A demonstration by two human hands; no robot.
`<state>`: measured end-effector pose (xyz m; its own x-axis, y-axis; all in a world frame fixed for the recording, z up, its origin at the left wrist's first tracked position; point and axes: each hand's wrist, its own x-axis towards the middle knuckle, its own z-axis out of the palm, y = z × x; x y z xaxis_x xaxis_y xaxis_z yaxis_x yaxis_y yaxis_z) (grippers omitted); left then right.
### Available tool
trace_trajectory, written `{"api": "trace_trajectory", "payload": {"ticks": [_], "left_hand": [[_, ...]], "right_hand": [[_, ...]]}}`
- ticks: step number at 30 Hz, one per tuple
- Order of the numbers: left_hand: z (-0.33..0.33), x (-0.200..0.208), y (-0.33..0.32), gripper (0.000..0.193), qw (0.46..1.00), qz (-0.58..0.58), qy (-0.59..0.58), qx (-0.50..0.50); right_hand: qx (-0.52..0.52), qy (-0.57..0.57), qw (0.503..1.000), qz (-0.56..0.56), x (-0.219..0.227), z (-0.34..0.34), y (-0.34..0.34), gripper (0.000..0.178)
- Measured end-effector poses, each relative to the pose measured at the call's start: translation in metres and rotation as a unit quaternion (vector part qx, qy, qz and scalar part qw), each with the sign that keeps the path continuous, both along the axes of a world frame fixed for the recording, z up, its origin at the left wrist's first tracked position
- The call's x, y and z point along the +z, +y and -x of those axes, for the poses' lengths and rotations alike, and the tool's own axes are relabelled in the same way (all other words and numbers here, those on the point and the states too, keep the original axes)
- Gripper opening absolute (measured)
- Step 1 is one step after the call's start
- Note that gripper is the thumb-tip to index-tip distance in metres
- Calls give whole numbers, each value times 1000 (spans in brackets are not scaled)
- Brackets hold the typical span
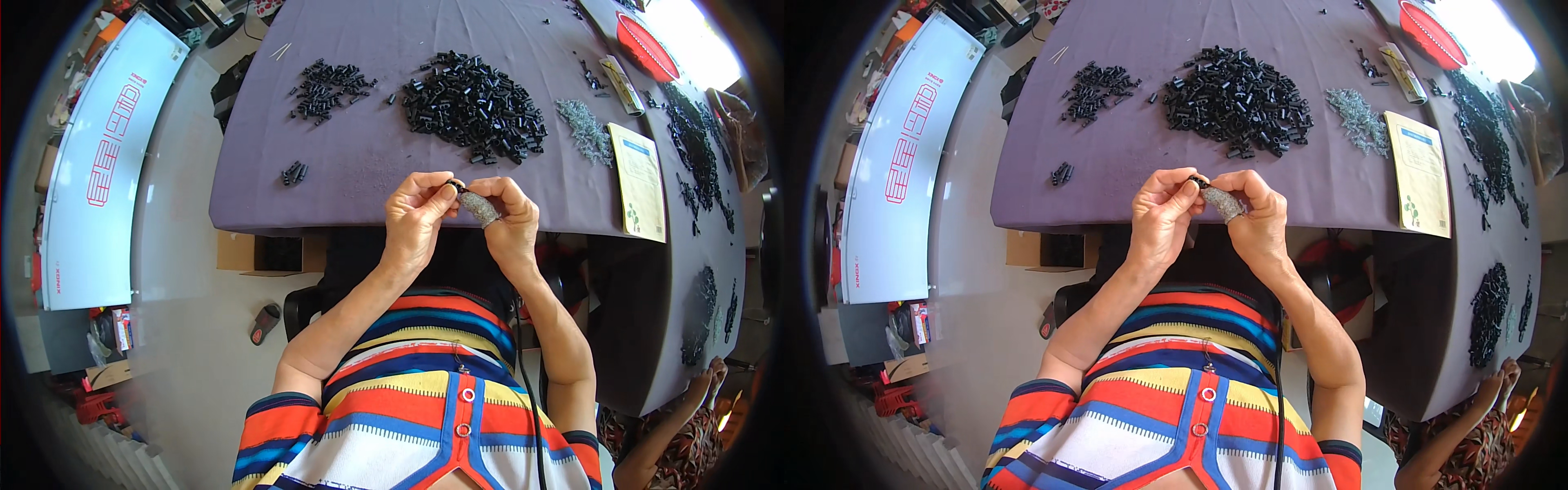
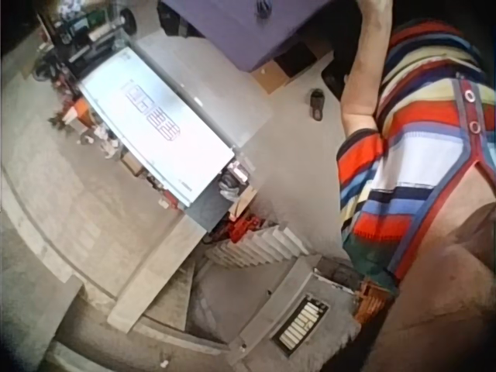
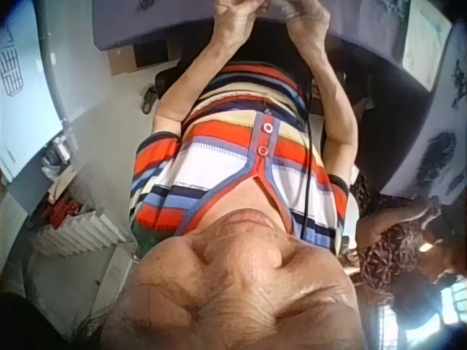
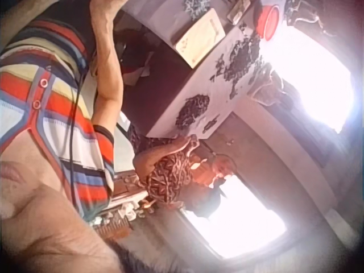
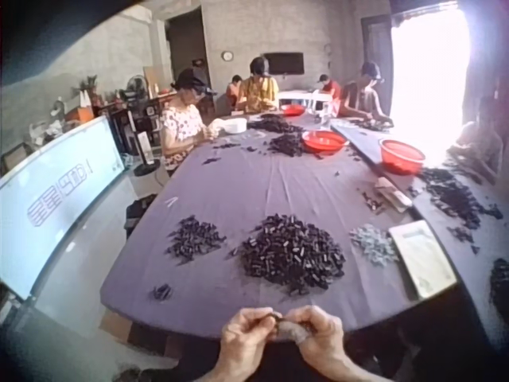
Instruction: The person assembles small plastic components together by hand and sorts the plastic pieces into piles on the table.
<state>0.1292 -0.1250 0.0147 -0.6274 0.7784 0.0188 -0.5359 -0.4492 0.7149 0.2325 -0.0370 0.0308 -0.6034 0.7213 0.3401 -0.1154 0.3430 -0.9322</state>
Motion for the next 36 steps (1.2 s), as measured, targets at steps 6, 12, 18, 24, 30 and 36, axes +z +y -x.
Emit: {"api": "trace_trajectory", "payload": {"ticks": [6,12,18,24,30,36], "left_hand": [[-7,11,-5,16,991,16,126,44],[-7,11,-4,16,995,11,99,29],[2,11,-5,21,999,16,-1,-37],[11,9,-6,31,994,29,-54,-85],[9,7,-9,38,986,3,-55,-160],[8,4,-8,38,976,11,-118,-180]], "right_hand": [[42,-22,994,95,7,-5,-1,15],[22,18,995,93,8,-4,-6,14],[12,-42,997,-61,13,-5,-3,20],[55,-69,992,-91,16,-11,10,31],[159,-45,981,-104,18,-8,14,42],[156,-69,983,-71,15,-9,14,35]]}}
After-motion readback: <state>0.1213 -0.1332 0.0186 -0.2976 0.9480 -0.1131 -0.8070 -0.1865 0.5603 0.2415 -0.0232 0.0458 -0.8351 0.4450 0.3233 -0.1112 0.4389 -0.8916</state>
